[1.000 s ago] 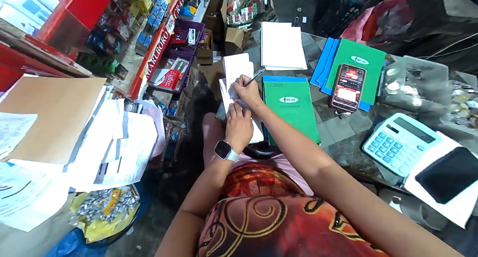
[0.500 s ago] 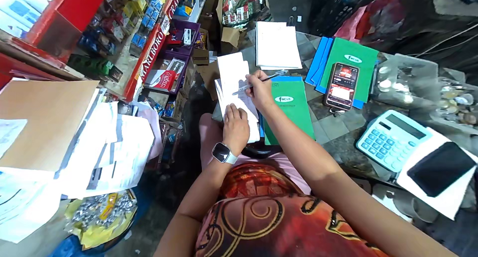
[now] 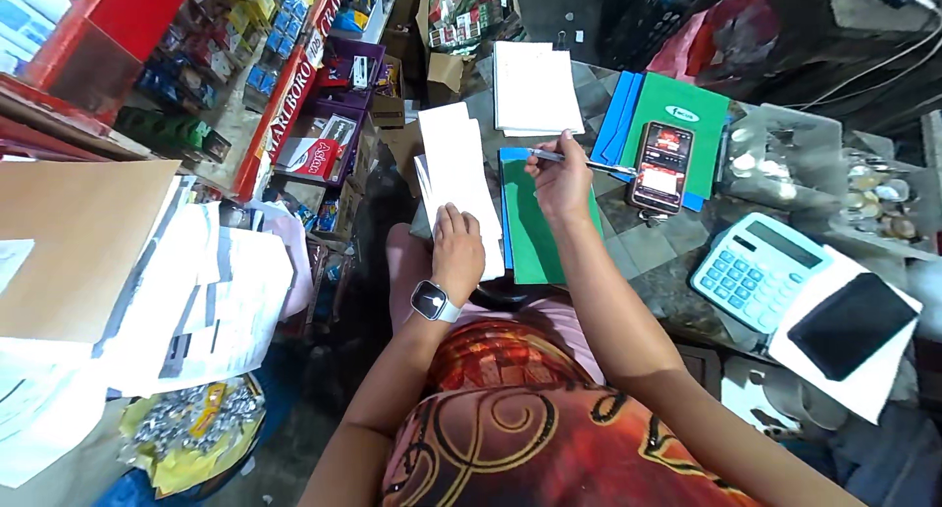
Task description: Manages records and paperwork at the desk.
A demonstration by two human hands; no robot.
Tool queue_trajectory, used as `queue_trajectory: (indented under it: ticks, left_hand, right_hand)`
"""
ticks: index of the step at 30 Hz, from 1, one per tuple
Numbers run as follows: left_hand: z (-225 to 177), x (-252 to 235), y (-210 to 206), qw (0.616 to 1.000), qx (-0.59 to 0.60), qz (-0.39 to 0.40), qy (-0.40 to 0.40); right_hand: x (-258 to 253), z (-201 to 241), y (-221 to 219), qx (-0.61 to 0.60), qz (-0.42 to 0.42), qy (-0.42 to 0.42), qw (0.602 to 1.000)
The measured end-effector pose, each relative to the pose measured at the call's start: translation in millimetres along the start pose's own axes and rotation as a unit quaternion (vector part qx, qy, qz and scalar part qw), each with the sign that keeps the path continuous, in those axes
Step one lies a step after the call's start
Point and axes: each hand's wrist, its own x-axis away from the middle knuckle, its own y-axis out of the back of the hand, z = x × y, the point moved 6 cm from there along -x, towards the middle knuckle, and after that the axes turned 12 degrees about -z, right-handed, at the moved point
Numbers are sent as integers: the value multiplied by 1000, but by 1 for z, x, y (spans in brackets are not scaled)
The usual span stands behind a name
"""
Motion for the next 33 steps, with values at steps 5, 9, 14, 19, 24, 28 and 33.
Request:
queue_trajectory:
  ticks: [5, 9, 14, 19, 24, 28, 33]
  left_hand:
    - [-1, -1, 0, 1000, -3, 6, -3]
    - [0, 0, -1, 1000, 6, -7, 0]
    - [0, -1, -1, 1000, 4, 3, 3]
    - [0, -1, -1, 1000, 2, 9, 5]
    - [-1, -1, 0, 1000, 0, 8, 1]
    - [0, -1, -2, 1000, -1, 10, 2]
    - [-1, -1, -1, 1000, 0, 12, 4]
  right_hand:
    - [-12, -25, 22, 46, -11, 66, 997]
    - [-11, -29, 24, 63, -3, 87, 994]
    - [-11, -31, 23, 88, 14, 103, 991]
    - [-11, -32, 21, 121, 32, 125, 984]
    - [-11, -31, 20, 133, 36, 127, 982]
    - [-10, -31, 20, 144, 40, 133, 980]
    - [-9, -31, 20, 168, 31, 144, 975]
